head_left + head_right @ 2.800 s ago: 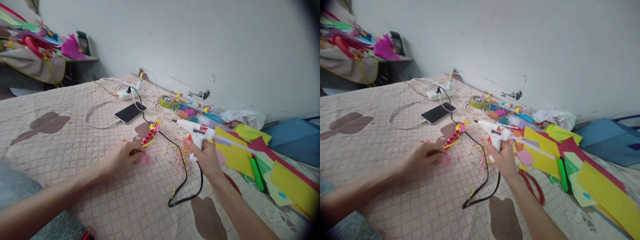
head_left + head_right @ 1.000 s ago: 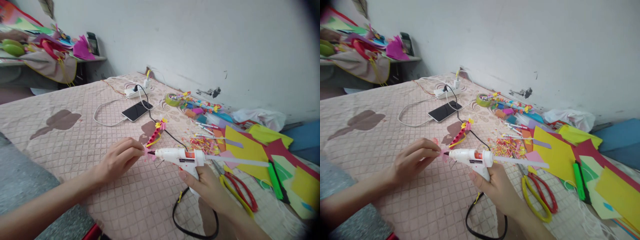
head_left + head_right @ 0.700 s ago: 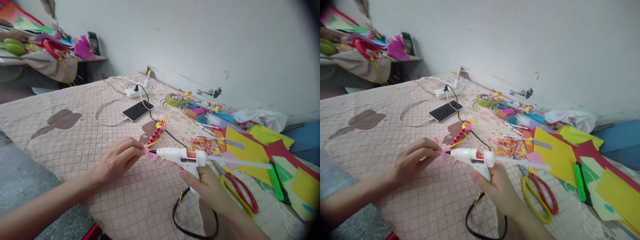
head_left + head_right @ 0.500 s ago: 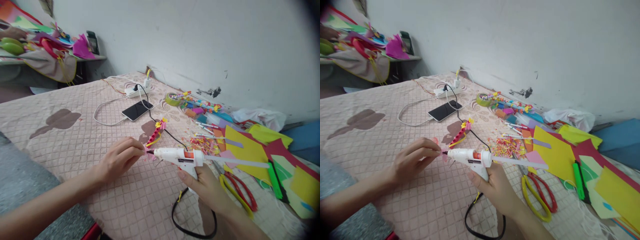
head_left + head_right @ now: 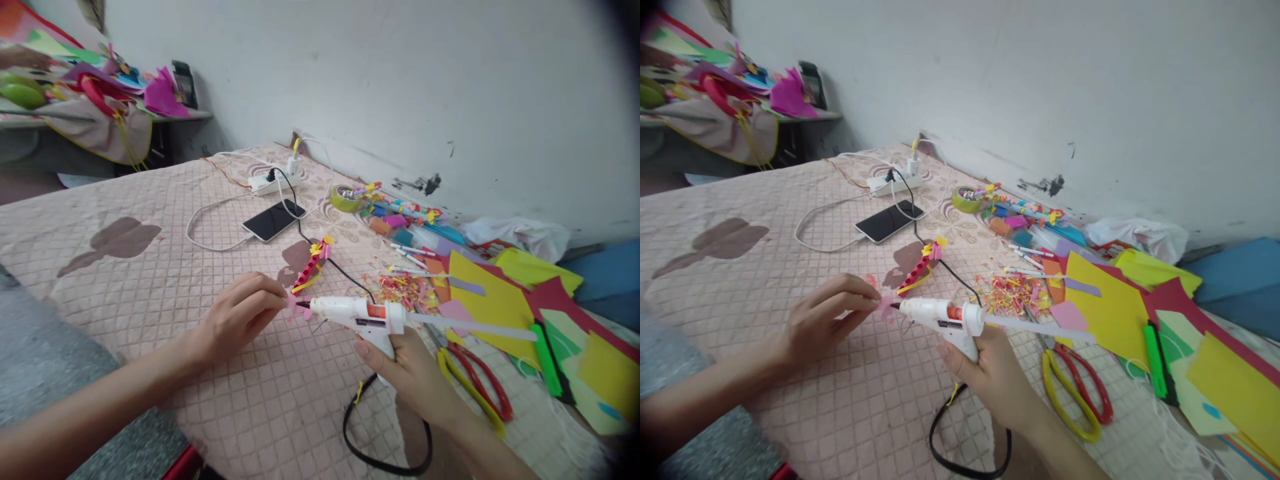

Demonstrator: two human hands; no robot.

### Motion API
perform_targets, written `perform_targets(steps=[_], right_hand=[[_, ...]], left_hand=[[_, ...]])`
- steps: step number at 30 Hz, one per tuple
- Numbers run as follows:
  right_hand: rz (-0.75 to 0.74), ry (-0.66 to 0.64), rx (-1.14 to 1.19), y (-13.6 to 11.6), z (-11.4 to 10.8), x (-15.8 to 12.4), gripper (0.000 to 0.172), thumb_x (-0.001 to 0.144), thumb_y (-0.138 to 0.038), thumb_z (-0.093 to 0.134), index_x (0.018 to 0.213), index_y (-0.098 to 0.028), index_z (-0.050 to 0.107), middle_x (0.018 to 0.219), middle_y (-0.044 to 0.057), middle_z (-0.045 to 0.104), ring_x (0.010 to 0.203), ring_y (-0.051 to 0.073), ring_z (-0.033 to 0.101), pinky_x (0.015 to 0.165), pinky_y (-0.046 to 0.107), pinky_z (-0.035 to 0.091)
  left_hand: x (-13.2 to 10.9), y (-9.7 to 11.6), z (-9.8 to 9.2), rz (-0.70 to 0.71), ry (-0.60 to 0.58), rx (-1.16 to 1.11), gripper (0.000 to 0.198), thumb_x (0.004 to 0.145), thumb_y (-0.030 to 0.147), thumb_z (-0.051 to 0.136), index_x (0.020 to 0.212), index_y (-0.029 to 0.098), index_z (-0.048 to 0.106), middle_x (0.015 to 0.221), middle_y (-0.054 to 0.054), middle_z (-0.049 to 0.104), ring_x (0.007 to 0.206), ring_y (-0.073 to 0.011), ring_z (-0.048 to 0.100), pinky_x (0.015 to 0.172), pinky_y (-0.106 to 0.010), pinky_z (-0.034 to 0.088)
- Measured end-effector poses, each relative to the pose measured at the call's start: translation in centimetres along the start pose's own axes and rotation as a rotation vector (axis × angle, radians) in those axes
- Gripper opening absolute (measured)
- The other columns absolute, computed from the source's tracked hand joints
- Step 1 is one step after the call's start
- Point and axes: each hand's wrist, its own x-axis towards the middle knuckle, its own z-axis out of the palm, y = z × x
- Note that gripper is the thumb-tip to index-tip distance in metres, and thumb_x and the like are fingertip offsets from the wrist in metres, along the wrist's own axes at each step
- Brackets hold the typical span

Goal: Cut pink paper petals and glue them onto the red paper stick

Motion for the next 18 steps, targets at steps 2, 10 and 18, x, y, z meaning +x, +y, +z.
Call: perform_targets(steps=[2, 10, 18], right_hand=[[-0.012, 0.014, -0.012, 0.1, 0.0, 0.0, 0.027, 0.086, -0.041, 0.046, 0.085, -0.020, 0.063, 0.070, 0.001, 0.061, 0.069, 0.020, 0.057, 0.064, 0.027, 0.045], [0.149, 0.206, -0.121, 3.0, -1.5, 1.9, 0.039, 0.084, -0.047, 0.046, 0.059, -0.018, 0.053, 0.049, -0.001, 0.051, 0.049, 0.015, 0.047, 0.047, 0.024, 0.035], [0.093, 0.366, -0.096, 5.6, -2.8, 5.5, 0.031, 0.082, -0.042, 0.049, 0.074, -0.015, 0.061, 0.065, 0.002, 0.061, 0.062, 0.017, 0.053, 0.057, 0.025, 0.041]], left_hand=[[0.0, 0.0, 0.0, -0.003, 0.004, 0.001, 0.015, 0.082, 0.006, 0.051, 0.090, 0.019, 0.055, 0.090, -0.004, 0.062, 0.081, -0.0136, 0.059, 0.072, -0.029, 0.050], [0.9, 0.3, -0.1, -0.273, 0.006, -0.028, 0.007, 0.082, 0.011, 0.053, 0.081, 0.018, 0.057, 0.082, -0.002, 0.065, 0.079, -0.0134, 0.061, 0.069, -0.026, 0.049], [3.1, -1.3, -1.0, -0.588, -0.261, -0.118, 0.006, 0.076, 0.018, 0.053, 0.074, 0.017, 0.059, 0.067, 0.001, 0.063, 0.060, -0.0108, 0.057, 0.057, -0.022, 0.045]])
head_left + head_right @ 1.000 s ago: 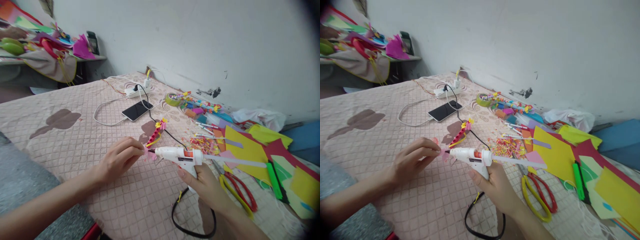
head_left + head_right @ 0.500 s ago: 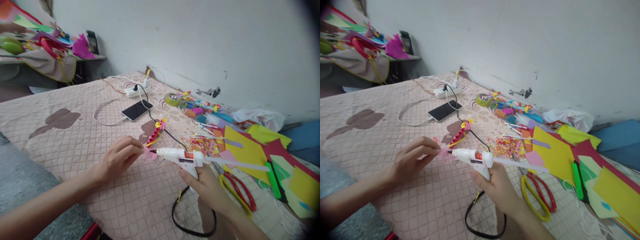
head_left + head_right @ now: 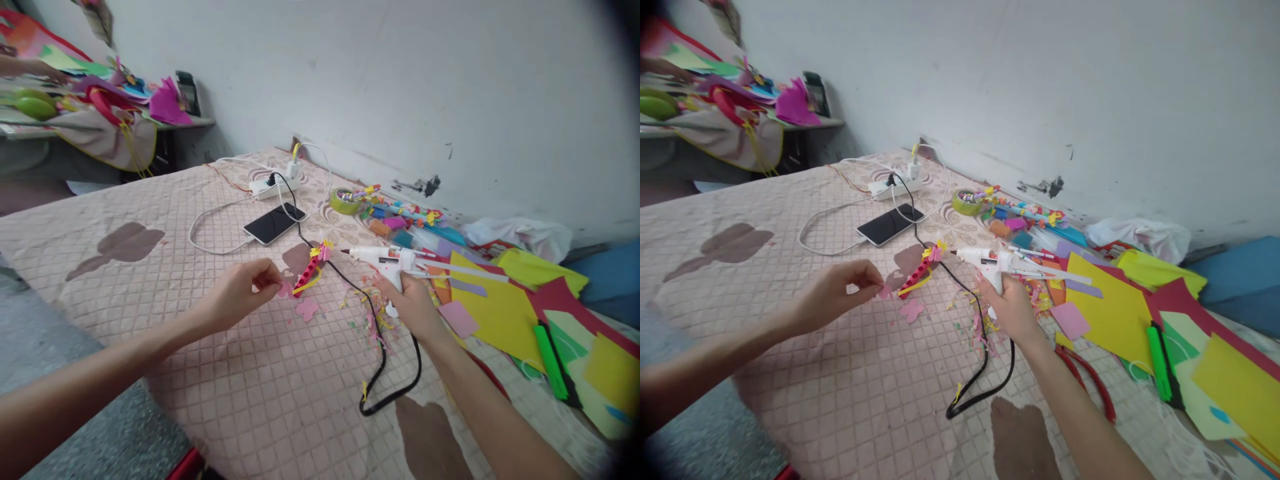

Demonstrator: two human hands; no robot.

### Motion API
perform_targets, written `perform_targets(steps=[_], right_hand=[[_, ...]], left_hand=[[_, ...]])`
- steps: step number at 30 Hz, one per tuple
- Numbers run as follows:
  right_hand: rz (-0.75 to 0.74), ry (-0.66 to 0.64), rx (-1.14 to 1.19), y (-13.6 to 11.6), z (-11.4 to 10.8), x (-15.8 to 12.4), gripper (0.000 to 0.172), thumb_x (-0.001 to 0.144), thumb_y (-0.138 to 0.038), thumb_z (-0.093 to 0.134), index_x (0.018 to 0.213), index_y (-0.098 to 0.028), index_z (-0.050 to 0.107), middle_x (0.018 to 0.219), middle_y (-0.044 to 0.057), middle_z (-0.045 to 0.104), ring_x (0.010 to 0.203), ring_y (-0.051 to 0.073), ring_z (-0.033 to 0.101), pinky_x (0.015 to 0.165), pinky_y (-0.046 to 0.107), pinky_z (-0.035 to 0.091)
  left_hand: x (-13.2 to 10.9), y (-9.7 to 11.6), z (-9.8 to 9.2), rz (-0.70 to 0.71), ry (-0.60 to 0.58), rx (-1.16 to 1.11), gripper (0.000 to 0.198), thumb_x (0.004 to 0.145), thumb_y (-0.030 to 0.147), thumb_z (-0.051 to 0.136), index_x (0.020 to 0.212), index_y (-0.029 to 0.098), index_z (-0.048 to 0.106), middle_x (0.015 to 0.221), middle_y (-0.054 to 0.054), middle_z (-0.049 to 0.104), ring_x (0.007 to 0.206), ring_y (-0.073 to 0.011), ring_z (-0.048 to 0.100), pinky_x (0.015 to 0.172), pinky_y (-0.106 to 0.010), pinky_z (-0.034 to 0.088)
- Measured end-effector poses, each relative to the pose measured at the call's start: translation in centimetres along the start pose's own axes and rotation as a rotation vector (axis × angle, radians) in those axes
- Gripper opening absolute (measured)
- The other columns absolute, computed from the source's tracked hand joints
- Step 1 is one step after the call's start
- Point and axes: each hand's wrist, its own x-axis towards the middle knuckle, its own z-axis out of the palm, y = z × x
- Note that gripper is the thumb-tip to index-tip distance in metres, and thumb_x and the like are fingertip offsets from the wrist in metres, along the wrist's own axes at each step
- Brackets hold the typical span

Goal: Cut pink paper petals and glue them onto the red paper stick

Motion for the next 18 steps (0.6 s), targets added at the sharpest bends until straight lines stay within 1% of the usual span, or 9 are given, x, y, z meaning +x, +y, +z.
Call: perform_targets(steps=[4, 7, 10, 13, 18], right_hand=[[0.021, 0.012, -0.004, 0.4, 0.3, 0.0, 0.035, 0.081, -0.046, 0.049, 0.069, -0.015, 0.060, 0.058, 0.000, 0.058, 0.056, 0.015, 0.051, 0.054, 0.024, 0.040], [0.028, 0.020, -0.010, 0.7, 0.4, -0.2, 0.035, 0.080, -0.045, 0.049, 0.069, -0.014, 0.060, 0.059, 0.001, 0.059, 0.057, 0.016, 0.052, 0.054, 0.025, 0.039], [0.032, 0.024, 0.012, 1.0, 0.4, -0.2, 0.035, 0.079, -0.046, 0.049, 0.070, -0.015, 0.061, 0.062, 0.002, 0.061, 0.060, 0.017, 0.053, 0.055, 0.026, 0.040], [0.041, 0.024, 0.029, 1.1, 0.4, -0.3, 0.035, 0.079, -0.046, 0.049, 0.071, -0.014, 0.062, 0.063, 0.002, 0.062, 0.060, 0.018, 0.053, 0.056, 0.026, 0.040], [0.047, 0.017, 0.024, 0.9, 0.4, -0.4, 0.035, 0.080, -0.046, 0.049, 0.068, -0.015, 0.058, 0.058, 0.000, 0.056, 0.056, 0.015, 0.049, 0.053, 0.025, 0.038]], left_hand=[[1.3, -0.9, 0.3, -0.095, -0.132, -0.074, 0.007, 0.073, 0.021, 0.054, 0.075, 0.015, 0.057, 0.064, 0.001, 0.061, 0.055, -0.0099, 0.054, 0.050, -0.021, 0.042], [2.1, -1.5, 0.7, -0.136, -0.201, -0.160, 0.011, 0.072, 0.021, 0.054, 0.081, 0.015, 0.055, 0.068, -0.001, 0.062, 0.059, -0.0109, 0.057, 0.049, -0.020, 0.042], [2.6, -1.8, 1.0, -0.126, -0.212, -0.186, 0.015, 0.072, 0.020, 0.054, 0.087, 0.016, 0.054, 0.070, 0.000, 0.062, 0.060, -0.0113, 0.057, 0.049, -0.020, 0.041], [2.8, -2.0, 1.2, -0.093, -0.223, -0.159, 0.017, 0.072, 0.020, 0.054, 0.089, 0.016, 0.053, 0.067, 0.001, 0.060, 0.056, -0.0100, 0.055, 0.048, -0.020, 0.038], [3.1, -1.9, 1.4, -0.066, -0.248, -0.078, 0.016, 0.074, 0.022, 0.054, 0.089, 0.016, 0.053, 0.065, 0.002, 0.059, 0.053, -0.0091, 0.052, 0.047, -0.019, 0.035]])
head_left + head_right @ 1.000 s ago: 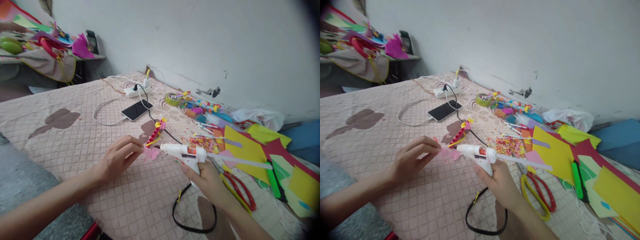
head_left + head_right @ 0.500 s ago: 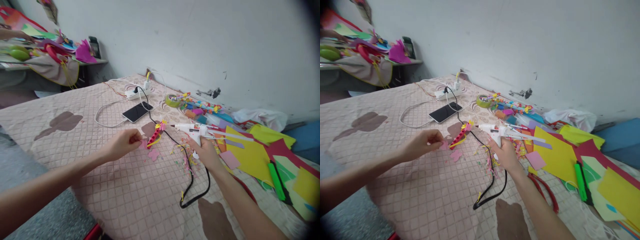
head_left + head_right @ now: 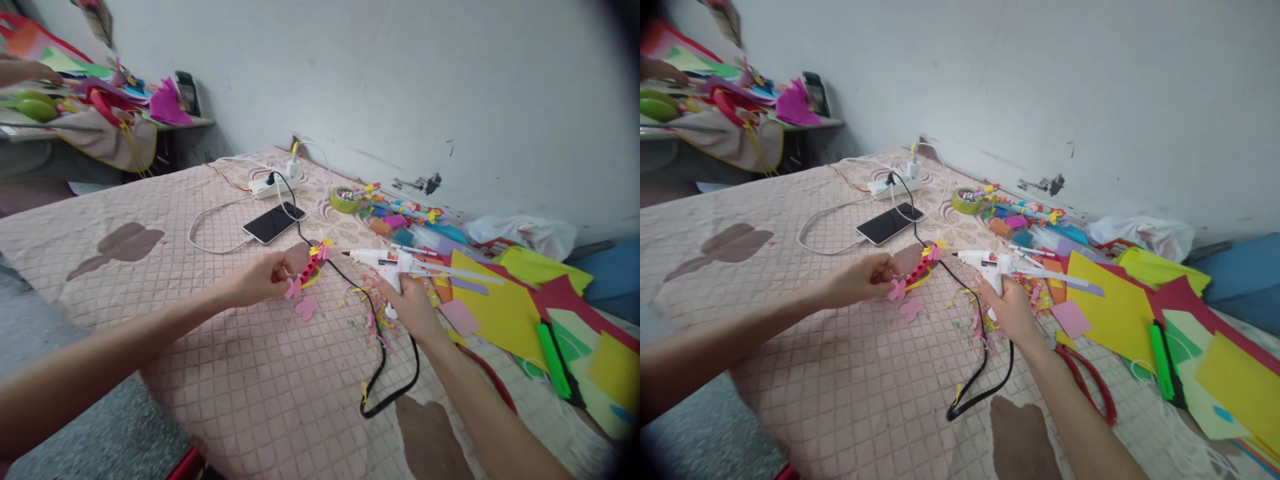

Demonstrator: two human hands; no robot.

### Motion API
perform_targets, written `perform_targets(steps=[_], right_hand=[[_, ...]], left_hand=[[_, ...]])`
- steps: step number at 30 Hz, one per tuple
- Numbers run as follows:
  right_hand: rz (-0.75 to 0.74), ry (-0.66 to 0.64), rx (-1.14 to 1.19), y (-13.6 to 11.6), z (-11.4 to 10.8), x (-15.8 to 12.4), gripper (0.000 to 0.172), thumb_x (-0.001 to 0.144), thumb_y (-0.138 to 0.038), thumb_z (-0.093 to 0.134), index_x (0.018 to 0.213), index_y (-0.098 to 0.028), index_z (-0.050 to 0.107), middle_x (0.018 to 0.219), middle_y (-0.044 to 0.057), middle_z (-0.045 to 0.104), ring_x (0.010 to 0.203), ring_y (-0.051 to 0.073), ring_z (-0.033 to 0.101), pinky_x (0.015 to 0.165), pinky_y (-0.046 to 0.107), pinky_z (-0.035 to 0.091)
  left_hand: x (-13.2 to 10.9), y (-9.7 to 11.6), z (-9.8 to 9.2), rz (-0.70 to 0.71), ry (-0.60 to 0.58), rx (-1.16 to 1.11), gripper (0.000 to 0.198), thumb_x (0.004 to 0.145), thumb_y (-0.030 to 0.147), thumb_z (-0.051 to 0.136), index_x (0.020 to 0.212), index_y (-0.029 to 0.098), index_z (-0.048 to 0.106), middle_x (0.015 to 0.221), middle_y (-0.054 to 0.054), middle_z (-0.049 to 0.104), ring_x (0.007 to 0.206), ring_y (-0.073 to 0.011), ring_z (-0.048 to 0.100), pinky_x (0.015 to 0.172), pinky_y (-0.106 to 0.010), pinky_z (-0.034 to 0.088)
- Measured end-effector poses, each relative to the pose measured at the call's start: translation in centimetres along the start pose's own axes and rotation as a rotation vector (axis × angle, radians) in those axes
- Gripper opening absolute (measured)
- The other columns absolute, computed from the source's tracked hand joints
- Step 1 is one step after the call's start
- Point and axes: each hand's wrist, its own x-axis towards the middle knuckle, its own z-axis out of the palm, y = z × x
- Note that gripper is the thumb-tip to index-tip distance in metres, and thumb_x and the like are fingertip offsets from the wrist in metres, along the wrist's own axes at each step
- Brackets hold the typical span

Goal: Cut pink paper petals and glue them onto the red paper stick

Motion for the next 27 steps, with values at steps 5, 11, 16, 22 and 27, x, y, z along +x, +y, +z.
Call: perform_targets(steps=[5, 11, 16, 22, 27], right_hand=[[-0.010, 0.004, -0.002, -0.05, 0.09, 0.00, 0.034, 0.079, -0.046, 0.050, 0.062, -0.016, 0.054, 0.052, -0.003, 0.049, 0.049, 0.013, 0.043, 0.049, 0.024, 0.035], [0.009, -0.002, 0.019, -0.08, 0.13, -0.05, 0.034, 0.079, -0.046, 0.050, 0.061, -0.017, 0.052, 0.050, -0.004, 0.046, 0.047, 0.012, 0.041, 0.047, 0.023, 0.034], [0.003, -0.002, 0.009, 0.28, 0.22, -0.03, 0.035, 0.079, -0.047, 0.050, 0.062, -0.017, 0.053, 0.051, -0.003, 0.048, 0.048, 0.012, 0.042, 0.048, 0.023, 0.035], [0.017, 0.008, -0.035, 0.48, 0.27, 0.00, 0.036, 0.079, -0.048, 0.049, 0.066, -0.015, 0.056, 0.056, 0.000, 0.055, 0.054, 0.015, 0.049, 0.051, 0.024, 0.037], [0.006, 0.000, -0.023, 0.38, 0.32, -0.10, 0.037, 0.080, -0.048, 0.048, 0.061, -0.016, 0.053, 0.051, -0.002, 0.049, 0.050, 0.013, 0.044, 0.047, 0.023, 0.033]], left_hand=[[0.15, 0.29, 0.06, 0.021, 0.011, 0.085, 0.017, 0.074, 0.023, 0.054, 0.089, 0.017, 0.054, 0.066, 0.001, 0.059, 0.056, -0.0099, 0.053, 0.049, -0.020, 0.036], [0.08, 0.49, 0.22, 0.020, 0.005, 0.112, 0.022, 0.073, 0.027, 0.057, 0.093, 0.017, 0.053, 0.070, 0.000, 0.061, 0.059, -0.0110, 0.054, 0.049, -0.020, 0.036], [0.06, 0.52, 0.56, 0.028, 0.024, 0.155, 0.025, 0.073, 0.027, 0.057, 0.096, 0.018, 0.052, 0.067, 0.001, 0.058, 0.057, -0.0108, 0.053, 0.049, -0.021, 0.034], [0.20, 0.59, 0.82, 0.053, 0.043, 0.231, 0.026, 0.074, 0.028, 0.057, 0.098, 0.018, 0.053, 0.065, 0.002, 0.056, 0.056, -0.0108, 0.050, 0.050, -0.022, 0.033], [0.29, 0.56, 0.92, 0.047, 0.042, 0.228, 0.026, 0.075, 0.030, 0.057, 0.098, 0.018, 0.053, 0.065, 0.002, 0.056, 0.056, -0.0109, 0.050, 0.050, -0.022, 0.033]])
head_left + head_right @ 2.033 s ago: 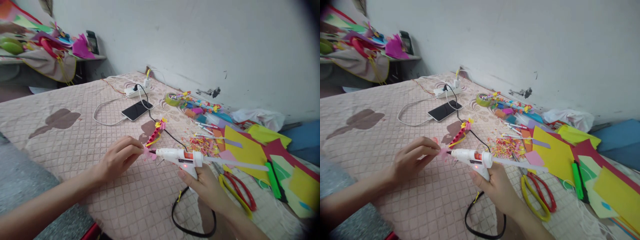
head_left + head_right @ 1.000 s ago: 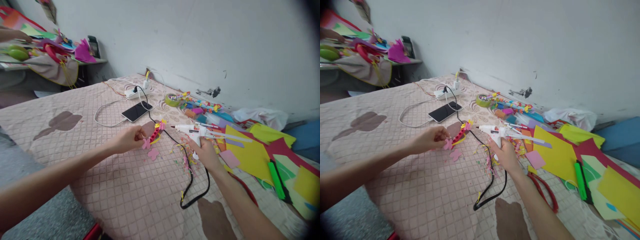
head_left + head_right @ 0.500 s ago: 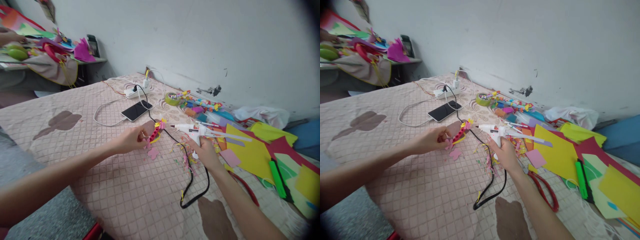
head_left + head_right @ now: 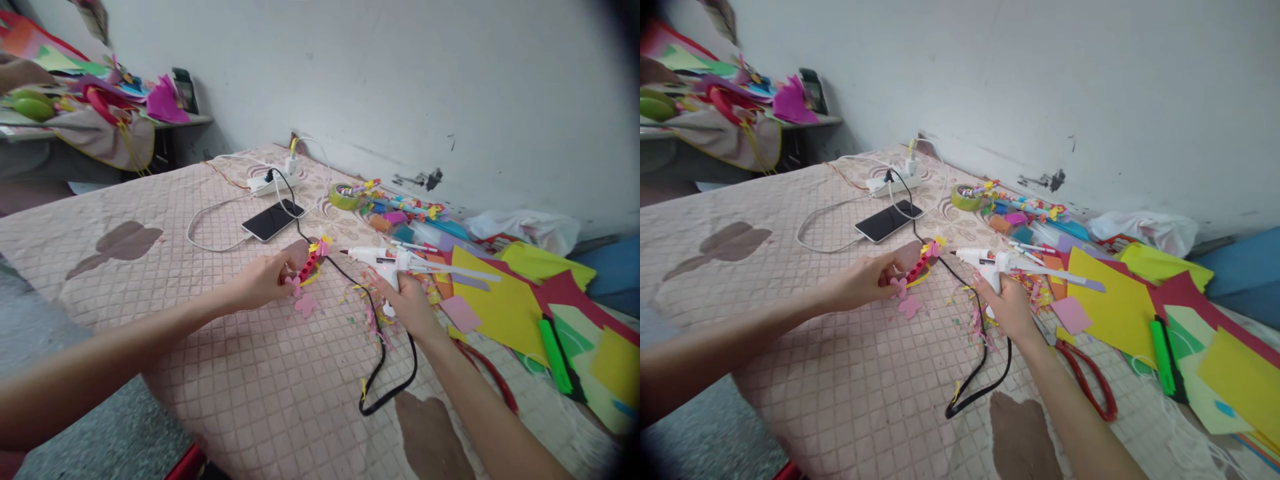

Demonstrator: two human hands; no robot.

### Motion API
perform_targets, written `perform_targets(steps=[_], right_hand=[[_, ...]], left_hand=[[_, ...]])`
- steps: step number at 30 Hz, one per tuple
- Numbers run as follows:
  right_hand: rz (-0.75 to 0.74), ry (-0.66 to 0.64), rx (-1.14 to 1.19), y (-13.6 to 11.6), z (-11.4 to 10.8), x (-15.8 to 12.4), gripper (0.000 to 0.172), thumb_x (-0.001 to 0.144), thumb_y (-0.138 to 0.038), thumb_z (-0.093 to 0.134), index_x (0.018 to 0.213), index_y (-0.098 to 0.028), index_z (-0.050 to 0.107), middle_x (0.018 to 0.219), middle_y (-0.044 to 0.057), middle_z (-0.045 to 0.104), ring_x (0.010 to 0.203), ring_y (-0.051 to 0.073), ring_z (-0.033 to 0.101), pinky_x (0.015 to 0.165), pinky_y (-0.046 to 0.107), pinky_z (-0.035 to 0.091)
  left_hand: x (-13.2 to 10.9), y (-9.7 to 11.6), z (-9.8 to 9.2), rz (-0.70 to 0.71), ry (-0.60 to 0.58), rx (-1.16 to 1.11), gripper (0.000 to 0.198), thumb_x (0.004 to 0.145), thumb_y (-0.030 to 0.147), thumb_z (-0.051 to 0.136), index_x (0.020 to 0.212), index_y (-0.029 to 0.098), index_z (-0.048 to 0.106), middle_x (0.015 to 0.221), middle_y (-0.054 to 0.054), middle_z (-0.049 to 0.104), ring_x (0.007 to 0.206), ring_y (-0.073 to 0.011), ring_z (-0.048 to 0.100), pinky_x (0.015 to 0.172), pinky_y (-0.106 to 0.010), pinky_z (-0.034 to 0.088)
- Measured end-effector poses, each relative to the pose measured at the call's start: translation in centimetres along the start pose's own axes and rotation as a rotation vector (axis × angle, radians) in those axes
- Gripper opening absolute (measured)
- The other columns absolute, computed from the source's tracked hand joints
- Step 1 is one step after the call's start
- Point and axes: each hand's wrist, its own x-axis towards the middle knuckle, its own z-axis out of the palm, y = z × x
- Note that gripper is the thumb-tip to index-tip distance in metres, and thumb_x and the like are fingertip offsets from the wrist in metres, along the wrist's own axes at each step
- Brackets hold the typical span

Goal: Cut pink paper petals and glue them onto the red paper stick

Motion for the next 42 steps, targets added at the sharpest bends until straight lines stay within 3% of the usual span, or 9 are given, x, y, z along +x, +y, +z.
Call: perform_targets(steps=[5, 9, 12, 17, 21, 25, 33, 38, 42], right_hand=[[0.005, 0.009, 0.042, 0.0, 0.1, -0.1, 0.035, 0.079, -0.046, 0.049, 0.061, -0.017, 0.051, 0.052, -0.003, 0.048, 0.050, 0.012, 0.042, 0.047, 0.023, 0.033], [0.026, 0.033, 0.076, 0.0, 0.1, -0.2, 0.032, 0.078, -0.045, 0.051, 0.063, -0.016, 0.052, 0.052, -0.002, 0.048, 0.050, 0.012, 0.043, 0.047, 0.023, 0.034], [0.013, 0.067, 0.092, -0.2, 0.0, -0.3, 0.032, 0.078, -0.044, 0.052, 0.060, -0.017, 0.052, 0.052, -0.002, 0.049, 0.051, 0.013, 0.044, 0.048, 0.023, 0.035], [0.010, 0.104, 0.117, -0.7, -0.3, -0.7, 0.035, 0.077, -0.045, 0.053, 0.056, -0.018, 0.049, 0.049, -0.003, 0.047, 0.048, 0.012, 0.042, 0.046, 0.023, 0.033], [0.016, 0.097, 0.125, -0.8, -0.7, -1.0, 0.036, 0.077, -0.046, 0.053, 0.054, -0.019, 0.045, 0.048, -0.003, 0.044, 0.046, 0.011, 0.040, 0.044, 0.023, 0.032], [0.027, 0.087, 0.138, -0.6, -0.9, -1.2, 0.037, 0.077, -0.047, 0.054, 0.055, -0.019, 0.044, 0.049, -0.004, 0.044, 0.046, 0.011, 0.040, 0.044, 0.023, 0.031], [0.019, 0.108, 0.178, -1.1, -1.4, -2.2, 0.040, 0.079, -0.048, 0.052, 0.052, -0.019, 0.044, 0.045, -0.003, 0.044, 0.043, 0.011, 0.041, 0.042, 0.023, 0.032], [0.050, 0.001, 0.313, -0.7, -1.9, -3.8, 0.045, 0.077, -0.051, 0.054, 0.047, -0.019, 0.045, 0.040, -0.002, 0.043, 0.039, 0.011, 0.040, 0.037, 0.022, 0.031], [0.028, -0.118, 0.287, -0.6, -2.4, -5.4, 0.046, 0.078, -0.052, 0.053, 0.047, -0.018, 0.049, 0.040, -0.001, 0.045, 0.039, 0.012, 0.042, 0.037, 0.022, 0.032]], left_hand=[[-0.1, -0.3, -0.8, -0.006, -0.020, -0.064, 0.031, 0.077, 0.038, 0.057, 0.100, 0.018, 0.051, 0.074, -0.001, 0.060, 0.061, -0.0121, 0.054, 0.051, -0.022, 0.038], [-0.7, 0.7, -1.8, -0.018, 0.173, -0.043, 0.031, 0.079, 0.039, 0.055, 0.101, 0.018, 0.050, 0.086, -0.004, 0.060, 0.067, -0.0130, 0.056, 0.056, -0.024, 0.042], [-1.6, 2.3, -1.5, 0.062, 0.277, 0.090, 0.016, 0.081, 0.031, 0.054, 0.090, 0.018, 0.054, 0.080, -0.002, 0.059, 0.065, -0.0125, 0.052, 0.056, -0.025, 0.040], [-2.6, 4.1, 0.9, 0.223, 0.156, 0.326, 0.009, 0.082, 0.025, 0.053, 0.080, 0.017, 0.056, 0.085, -0.006, 0.057, 0.082, -0.0195, 0.052, 0.067, -0.031, 0.041], [-2.7, 4.2, 2.3, 0.183, 0.141, 0.523, 0.014, 0.082, 0.030, 0.055, 0.081, 0.016, 0.056, 0.089, -0.008, 0.056, 0.082, -0.0217, 0.049, 0.069, -0.034, 0.039], [-2.6, 4.2, 2.5, 0.173, 0.139, 0.590, 0.013, 0.080, 0.029, 0.056, 0.082, 0.016, 0.056, 0.088, -0.008, 0.056, 0.082, -0.0219, 0.049, 0.069, -0.034, 0.037], [-3.2, 4.7, 1.8, 0.205, 0.165, 0.364, 0.014, 0.086, 0.025, 0.049, 0.076, 0.016, 0.053, 0.078, -0.004, 0.057, 0.073, -0.0168, 0.051, 0.064, -0.030, 0.037], [-4.3, 4.8, 0.9, 0.277, 0.265, 0.170, 0.014, 0.089, 0.023, 0.045, 0.081, 0.017, 0.054, 0.076, -0.002, 0.055, 0.063, -0.0108, 0.049, 0.056, -0.024, 0.039], [-5.0, 4.1, 0.7, 0.400, 0.402, 0.120, 0.005, 0.086, 0.016, 0.049, 0.086, 0.018, 0.054, 0.078, -0.002, 0.057, 0.069, -0.0110, 0.053, 0.060, -0.023, 0.044]])
